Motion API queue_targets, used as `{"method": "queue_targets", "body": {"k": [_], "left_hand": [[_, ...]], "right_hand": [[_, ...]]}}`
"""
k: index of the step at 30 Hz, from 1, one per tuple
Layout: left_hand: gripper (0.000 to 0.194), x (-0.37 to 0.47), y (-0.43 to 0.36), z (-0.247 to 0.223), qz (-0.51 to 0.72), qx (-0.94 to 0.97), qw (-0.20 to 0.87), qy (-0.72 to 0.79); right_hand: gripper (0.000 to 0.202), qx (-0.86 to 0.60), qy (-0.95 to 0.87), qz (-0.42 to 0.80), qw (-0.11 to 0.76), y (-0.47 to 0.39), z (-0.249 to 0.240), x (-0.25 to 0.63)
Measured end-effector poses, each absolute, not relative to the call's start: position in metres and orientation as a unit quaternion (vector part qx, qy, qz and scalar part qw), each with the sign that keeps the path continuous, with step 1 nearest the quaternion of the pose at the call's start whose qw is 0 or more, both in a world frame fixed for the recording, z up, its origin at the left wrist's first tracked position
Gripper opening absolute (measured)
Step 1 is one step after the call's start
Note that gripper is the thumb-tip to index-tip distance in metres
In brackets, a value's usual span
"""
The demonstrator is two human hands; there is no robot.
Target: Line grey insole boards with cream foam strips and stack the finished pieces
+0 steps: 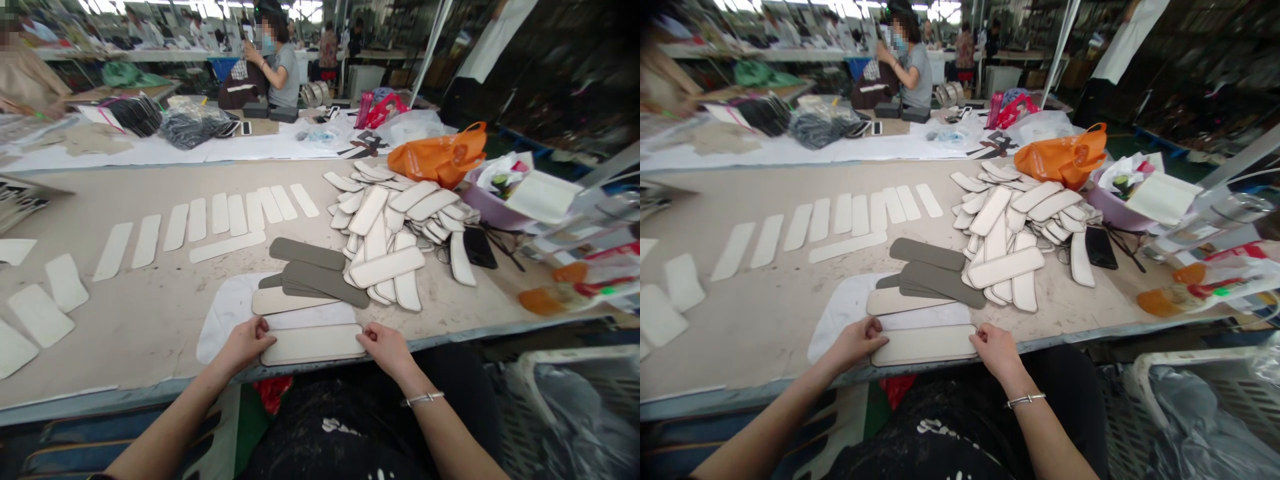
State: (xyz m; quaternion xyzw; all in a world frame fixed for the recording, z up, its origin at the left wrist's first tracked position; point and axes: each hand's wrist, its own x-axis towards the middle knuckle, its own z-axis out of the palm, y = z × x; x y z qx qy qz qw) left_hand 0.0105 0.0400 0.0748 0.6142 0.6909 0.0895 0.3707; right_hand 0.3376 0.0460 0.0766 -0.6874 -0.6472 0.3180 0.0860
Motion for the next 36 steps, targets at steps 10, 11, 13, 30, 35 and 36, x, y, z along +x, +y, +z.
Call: {"method": "queue_targets", "body": {"k": [10,11,13,30,35,36], "left_hand": [[0.026,-0.009,-0.021,0.056,0.244,0.810,0.172,0.505],[0.028,-0.010,-0.024,0.054,0.237,0.825,0.165,0.485],[0.029,-0.012,-0.028,0.049,0.228,0.840,0.157,0.467],[0.025,-0.015,-0.019,0.043,0.268,0.850,0.125,0.436],[0.026,-0.016,-0.020,0.042,0.269,0.854,0.125,0.427],[0.027,-0.016,-0.020,0.043,0.268,0.855,0.124,0.427]], "right_hand": [[0.022,-0.678,-0.660,0.318,0.064,0.045,0.069,0.340],[0.023,-0.678,-0.660,0.318,0.062,0.045,0.069,0.340],[0.024,-0.678,-0.661,0.316,0.059,0.045,0.068,0.340],[0.022,-0.692,-0.649,0.308,0.073,0.047,0.073,0.341],[0.023,-0.692,-0.656,0.295,0.058,0.046,0.075,0.344],[0.023,-0.695,-0.660,0.280,0.057,0.045,0.076,0.344]]}}
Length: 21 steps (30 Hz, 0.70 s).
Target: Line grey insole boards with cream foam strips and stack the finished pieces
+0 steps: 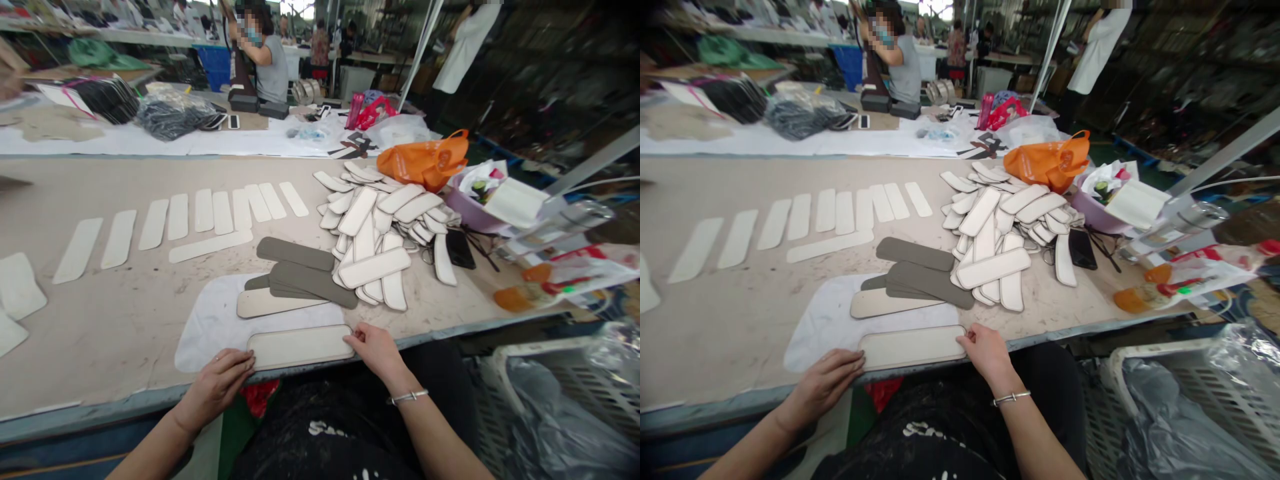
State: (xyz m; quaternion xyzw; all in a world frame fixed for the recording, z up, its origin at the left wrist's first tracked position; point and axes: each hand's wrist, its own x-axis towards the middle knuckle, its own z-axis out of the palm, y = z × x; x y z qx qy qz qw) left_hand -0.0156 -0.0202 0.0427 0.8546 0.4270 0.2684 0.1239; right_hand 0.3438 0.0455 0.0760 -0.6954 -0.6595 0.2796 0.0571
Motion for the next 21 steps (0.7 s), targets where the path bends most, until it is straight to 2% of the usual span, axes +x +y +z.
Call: {"method": "queue_targets", "body": {"k": [3,5,7,9,12,15,21], "left_hand": [[0.027,-0.014,-0.020,0.045,0.270,0.856,0.122,0.424],[0.027,-0.013,-0.019,0.046,0.271,0.857,0.122,0.421],[0.027,-0.013,-0.019,0.046,0.268,0.860,0.124,0.416],[0.025,-0.014,-0.019,0.045,0.264,0.862,0.126,0.414],[0.024,-0.016,-0.018,0.042,0.256,0.866,0.127,0.410],[0.025,-0.016,-0.018,0.042,0.251,0.868,0.127,0.409],[0.028,-0.013,-0.019,0.045,0.255,0.858,0.138,0.425]], "right_hand": [[0.025,-0.684,-0.692,0.201,0.114,0.039,0.082,0.330],[0.036,-0.620,-0.746,0.170,0.172,0.031,0.087,0.308],[0.052,-0.511,-0.818,0.179,0.192,0.021,0.090,0.279],[0.067,-0.405,-0.876,0.195,0.176,0.012,0.089,0.251],[0.075,-0.337,-0.910,0.201,0.137,0.005,0.082,0.226],[0.076,-0.353,-0.911,0.185,0.103,0.005,0.073,0.235],[0.075,-0.446,-0.887,0.102,0.063,0.011,0.051,0.311]]}}
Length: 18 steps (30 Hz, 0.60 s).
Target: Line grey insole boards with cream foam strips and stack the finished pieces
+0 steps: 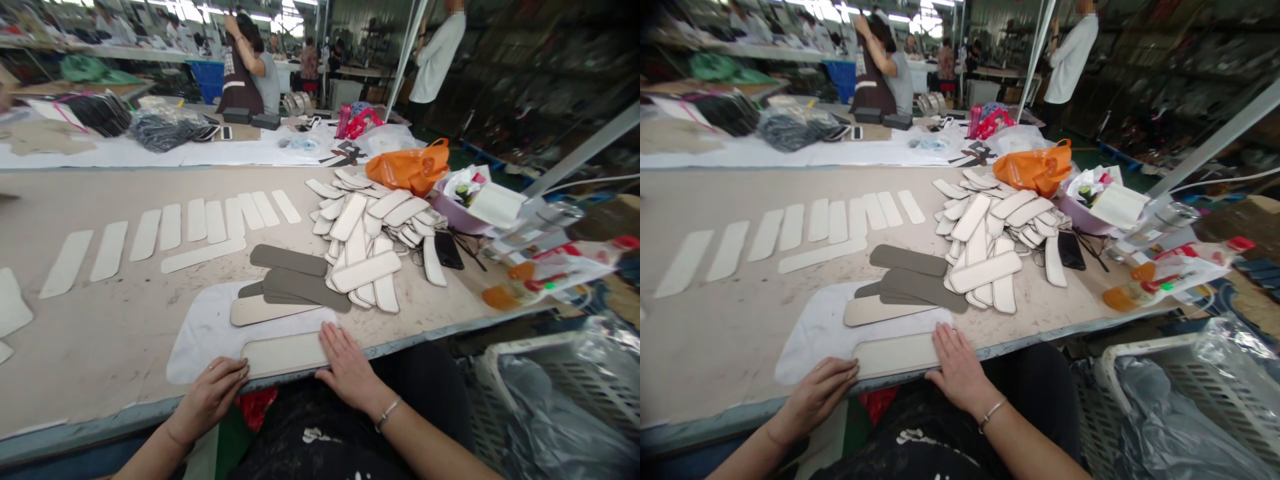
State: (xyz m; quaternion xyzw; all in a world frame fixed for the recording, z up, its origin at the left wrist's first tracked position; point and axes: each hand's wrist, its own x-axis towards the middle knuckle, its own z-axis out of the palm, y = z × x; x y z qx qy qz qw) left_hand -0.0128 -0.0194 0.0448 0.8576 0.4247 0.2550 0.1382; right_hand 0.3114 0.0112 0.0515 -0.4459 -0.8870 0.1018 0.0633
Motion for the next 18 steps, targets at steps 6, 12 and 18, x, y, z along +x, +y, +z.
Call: {"method": "queue_targets", "body": {"k": [6,12,18], "left_hand": [[0.031,-0.005,-0.025,0.061,0.302,0.808,0.151,0.482],[0.047,0.071,-0.023,0.089,0.328,0.781,0.129,0.516],[0.074,0.148,-0.002,0.087,0.155,0.872,0.231,0.404]], "right_hand": [[0.073,-0.477,-0.876,0.042,0.053,0.009,0.038,0.332],[0.074,-0.468,-0.882,0.000,0.058,0.006,0.026,0.327],[0.073,-0.431,-0.898,-0.039,0.083,0.007,0.015,0.332]]}}
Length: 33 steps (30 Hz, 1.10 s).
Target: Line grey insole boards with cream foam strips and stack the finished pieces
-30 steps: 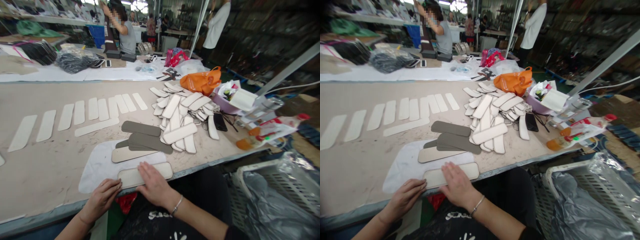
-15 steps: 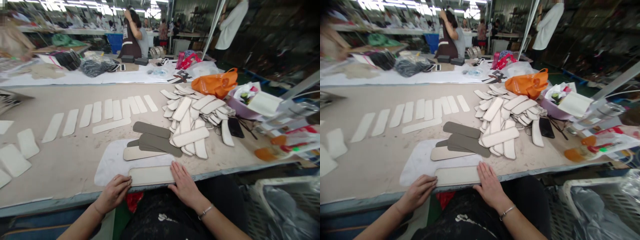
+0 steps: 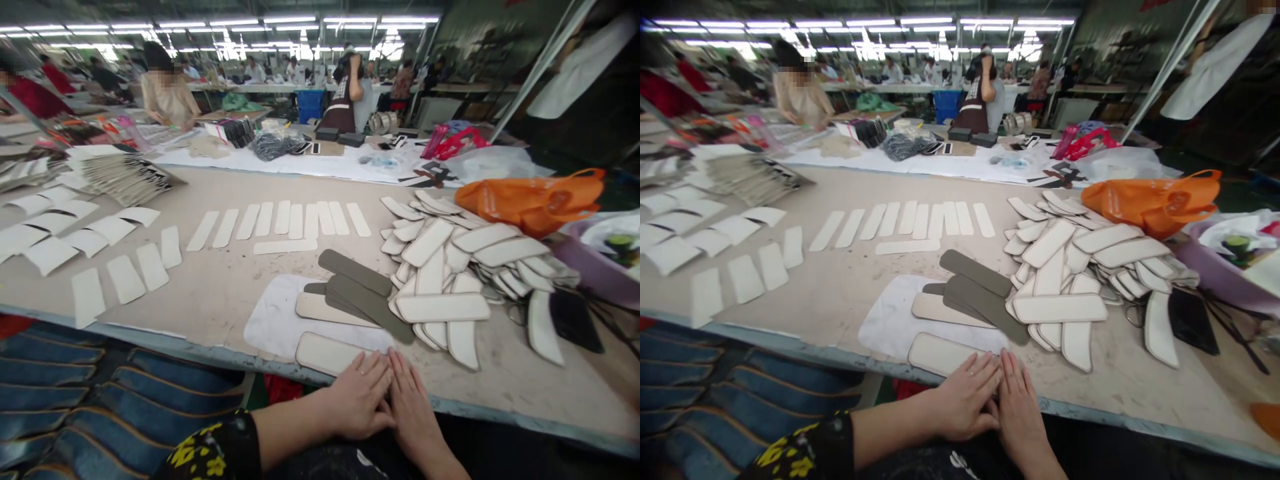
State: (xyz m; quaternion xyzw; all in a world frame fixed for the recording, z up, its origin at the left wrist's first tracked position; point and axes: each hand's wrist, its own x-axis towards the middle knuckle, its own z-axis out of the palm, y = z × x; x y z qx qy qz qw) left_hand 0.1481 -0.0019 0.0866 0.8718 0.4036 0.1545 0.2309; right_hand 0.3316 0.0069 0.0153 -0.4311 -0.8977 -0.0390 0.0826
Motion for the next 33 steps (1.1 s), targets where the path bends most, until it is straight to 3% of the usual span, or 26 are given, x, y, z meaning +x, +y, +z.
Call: {"method": "queue_targets", "body": {"k": [4,13,20,26,28,31,33], "left_hand": [[0.077,0.122,-0.001,0.075,0.113,0.878,0.229,0.406],[0.069,0.001,-0.011,0.063,-0.013,0.863,0.121,0.490],[0.068,-0.005,-0.010,0.043,0.043,0.884,-0.016,0.465],[0.073,-0.009,-0.008,0.039,0.071,0.885,-0.072,0.455],[0.074,-0.008,-0.012,0.044,0.085,0.870,-0.063,0.482],[0.073,-0.008,-0.017,0.048,0.132,0.841,-0.034,0.524],[0.072,-0.008,-0.019,0.048,0.159,0.825,-0.021,0.542]], "right_hand": [[0.078,-0.436,-0.896,-0.023,0.080,0.007,0.015,0.332],[0.075,-0.461,-0.885,0.034,0.056,0.008,0.025,0.332],[0.058,-0.512,-0.851,0.104,0.052,0.017,0.053,0.326],[0.071,-0.585,-0.777,0.211,0.093,0.038,0.076,0.316],[0.057,-0.575,-0.764,0.275,0.100,0.042,0.083,0.314],[0.020,-0.501,-0.779,0.361,0.109,0.055,0.100,0.318],[0.019,-0.492,-0.775,0.370,0.146,0.075,0.115,0.329]]}}
